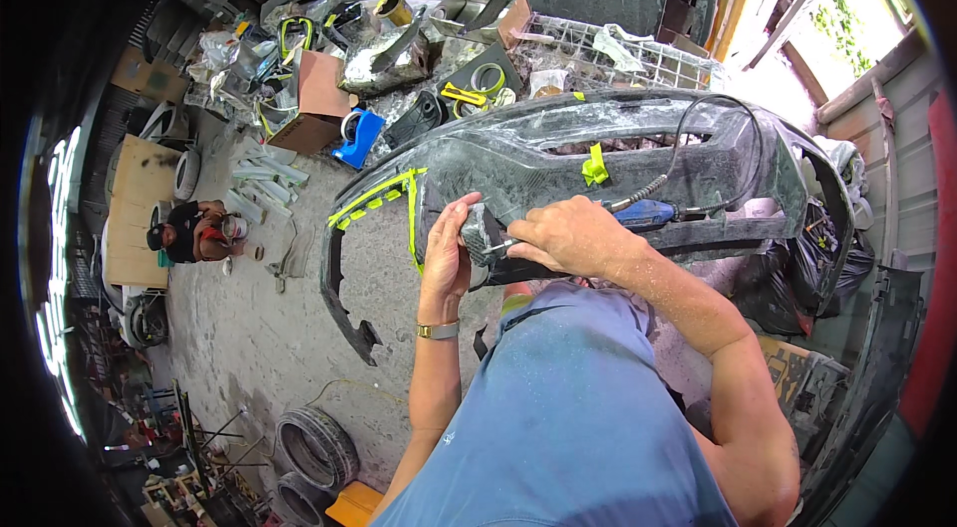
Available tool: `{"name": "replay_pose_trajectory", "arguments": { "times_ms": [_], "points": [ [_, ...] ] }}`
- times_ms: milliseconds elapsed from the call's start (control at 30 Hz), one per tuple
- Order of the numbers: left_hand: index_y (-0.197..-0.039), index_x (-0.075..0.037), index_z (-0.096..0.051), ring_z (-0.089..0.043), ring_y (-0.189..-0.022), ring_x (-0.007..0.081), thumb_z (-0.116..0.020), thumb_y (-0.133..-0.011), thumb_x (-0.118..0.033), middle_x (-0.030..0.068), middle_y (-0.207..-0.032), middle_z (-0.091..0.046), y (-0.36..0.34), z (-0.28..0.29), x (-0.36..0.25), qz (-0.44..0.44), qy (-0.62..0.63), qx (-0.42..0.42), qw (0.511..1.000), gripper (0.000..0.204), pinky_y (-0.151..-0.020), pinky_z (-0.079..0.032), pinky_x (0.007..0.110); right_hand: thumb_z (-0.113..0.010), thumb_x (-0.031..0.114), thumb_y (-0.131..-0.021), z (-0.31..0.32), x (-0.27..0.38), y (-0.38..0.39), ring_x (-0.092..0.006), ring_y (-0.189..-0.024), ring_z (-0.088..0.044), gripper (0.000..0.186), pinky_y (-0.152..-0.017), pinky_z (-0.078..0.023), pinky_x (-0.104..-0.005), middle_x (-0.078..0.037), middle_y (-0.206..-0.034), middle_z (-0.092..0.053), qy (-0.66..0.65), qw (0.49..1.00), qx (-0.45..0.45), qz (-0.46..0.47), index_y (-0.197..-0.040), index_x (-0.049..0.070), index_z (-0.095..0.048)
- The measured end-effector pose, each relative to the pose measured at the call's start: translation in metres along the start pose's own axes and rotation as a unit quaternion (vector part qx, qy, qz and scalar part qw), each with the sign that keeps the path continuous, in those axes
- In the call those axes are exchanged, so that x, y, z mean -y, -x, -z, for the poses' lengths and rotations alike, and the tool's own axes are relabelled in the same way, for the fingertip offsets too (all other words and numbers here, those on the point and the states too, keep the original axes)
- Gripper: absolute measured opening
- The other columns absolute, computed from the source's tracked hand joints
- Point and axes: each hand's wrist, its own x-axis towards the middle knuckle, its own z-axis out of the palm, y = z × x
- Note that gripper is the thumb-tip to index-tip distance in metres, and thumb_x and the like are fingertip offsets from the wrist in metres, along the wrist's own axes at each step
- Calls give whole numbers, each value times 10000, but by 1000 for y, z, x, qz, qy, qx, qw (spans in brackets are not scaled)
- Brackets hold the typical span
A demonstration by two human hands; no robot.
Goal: The recorder uses a rotary tool to trim and sand a carbon fiber component attached to a car bumper.
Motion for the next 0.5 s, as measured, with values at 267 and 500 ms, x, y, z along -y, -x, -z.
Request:
{"name": "replay_pose_trajectory", "arguments": {
  "times_ms": [267,500],
  "points": [
    [-1206,-25,-625,-432,-680,-25,-576,-1001,-215,-86,-830,-525,3,-5,-4,5,9,-13,1000,283,-622,-405,157,-547,394,-961,-2,1,2,-315,-769,-679,296,-650,-534,-434,-110,-795,-656,-4,1000,11,-7,-1001,111,-621],
    [-1207,-41,-631,-415,-615,-47,-591,-992,-218,-109,-786,-520,1,5,3,1,7,-5,1000,281,-537,-353,135,-552,395,-957,1,4,1,-321,-775,-678,300,-655,-534,-431,-114,-793,-655,-8,1000,17,-12,-987,104,-620]
  ]
}}
